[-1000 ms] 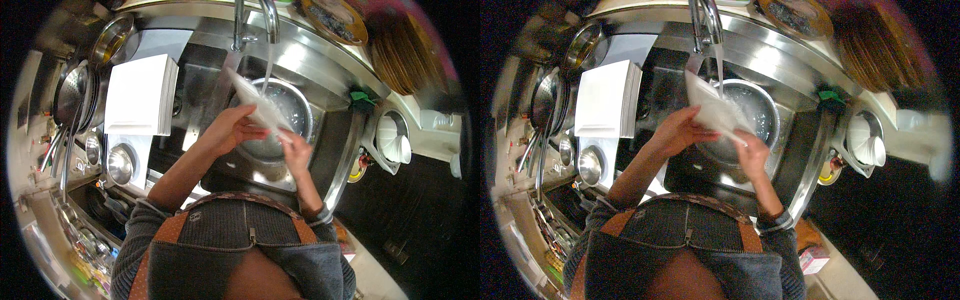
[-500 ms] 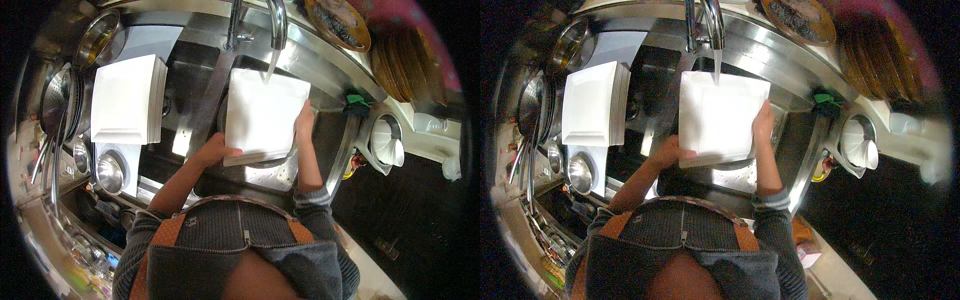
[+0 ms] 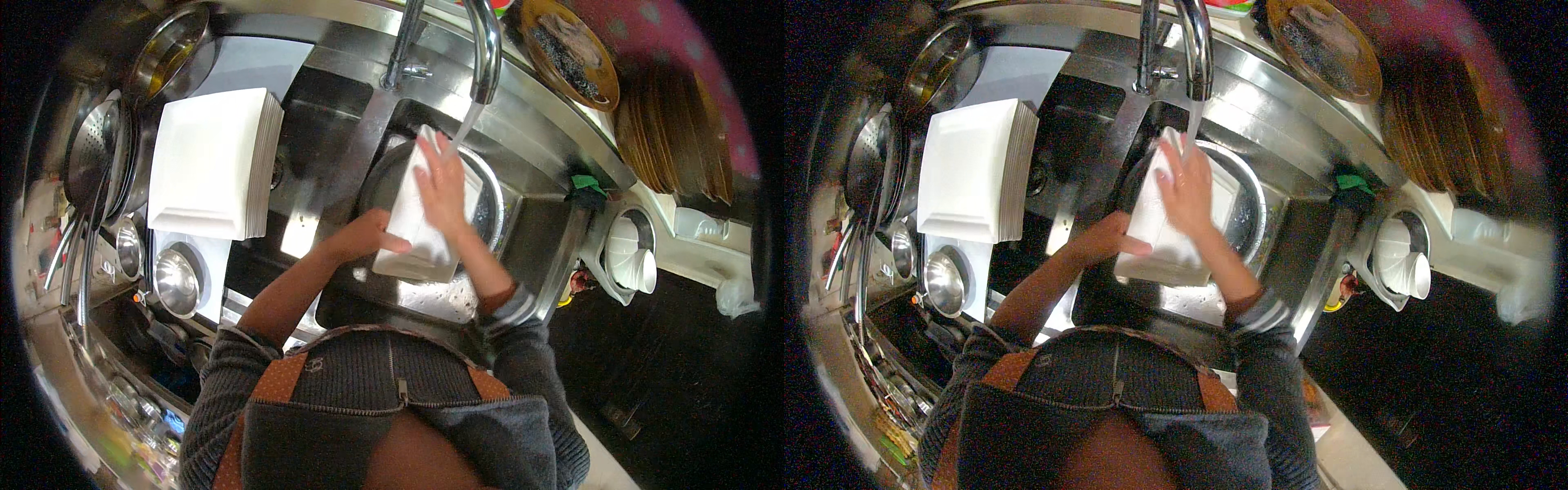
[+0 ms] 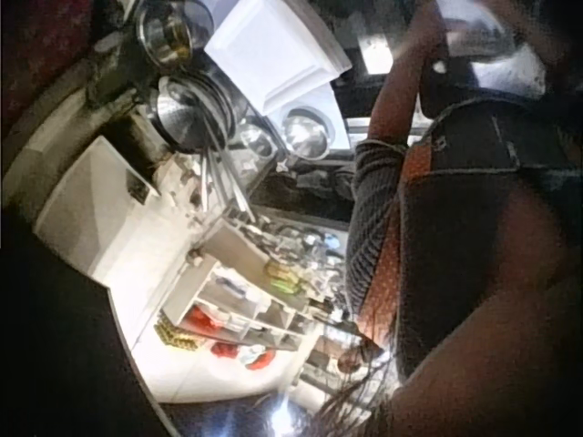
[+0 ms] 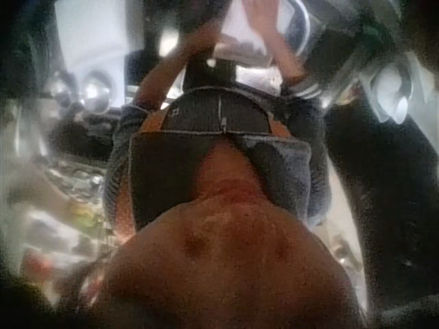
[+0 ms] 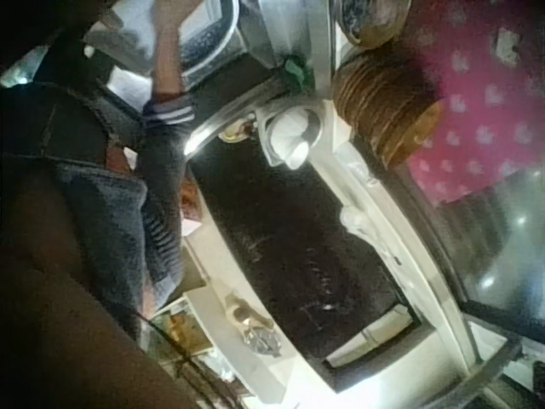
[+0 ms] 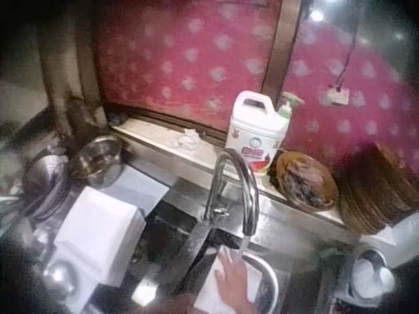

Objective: The person rinses a white bowl and several square plates under running water in a kitchen sink, then stacks the clean plates on a nearby shelf. The person also rinses a metal bowl and places it in the sink.

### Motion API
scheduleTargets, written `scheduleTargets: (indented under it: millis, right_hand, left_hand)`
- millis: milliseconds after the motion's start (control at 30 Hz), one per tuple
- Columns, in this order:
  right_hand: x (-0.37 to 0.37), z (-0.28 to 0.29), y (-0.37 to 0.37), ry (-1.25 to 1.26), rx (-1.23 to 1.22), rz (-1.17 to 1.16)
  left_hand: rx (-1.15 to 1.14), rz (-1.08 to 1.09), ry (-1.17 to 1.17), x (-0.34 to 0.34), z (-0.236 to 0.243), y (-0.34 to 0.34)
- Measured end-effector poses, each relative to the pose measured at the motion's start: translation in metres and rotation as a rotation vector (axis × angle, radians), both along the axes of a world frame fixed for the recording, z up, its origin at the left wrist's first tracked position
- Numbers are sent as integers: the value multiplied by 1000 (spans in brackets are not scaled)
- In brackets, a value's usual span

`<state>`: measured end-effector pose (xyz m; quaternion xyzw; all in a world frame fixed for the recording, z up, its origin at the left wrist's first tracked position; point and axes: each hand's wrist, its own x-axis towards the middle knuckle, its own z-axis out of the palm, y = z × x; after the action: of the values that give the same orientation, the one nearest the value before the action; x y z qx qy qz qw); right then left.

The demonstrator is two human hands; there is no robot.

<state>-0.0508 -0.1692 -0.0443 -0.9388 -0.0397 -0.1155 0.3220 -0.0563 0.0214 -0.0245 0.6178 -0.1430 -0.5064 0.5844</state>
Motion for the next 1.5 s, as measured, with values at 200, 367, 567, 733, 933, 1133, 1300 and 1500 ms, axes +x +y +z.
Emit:
scheduleTargets:
  millis: [200,367,567,733,933,1133,1300,1500]
  right_hand:
    - [110,-3,-58,402,305,-142]
    - [153,-2,-56,324,758,70]
    - [-4,62,-26,280,-241,433]
    - [-55,51,-35,107,-76,35]
    - [-26,59,-113,277,777,-561]
    - [1,-7,-133,684,1080,-580]
    - [95,-18,-89,525,642,-160]
    - [202,-11,-44,334,1016,408]
  left_hand:
    - [-117,202,85,19,-11,-30]
    - [29,161,-365,42,-26,-51]
    - [84,285,-70,49,-7,-50]
    - [-155,459,476,40,32,-81]
    - [242,580,-507,15,-78,-42]
    - [297,165,55,-16,-11,3]
    - [131,466,204,-25,18,26]
    - [67,595,321,-22,23,32]
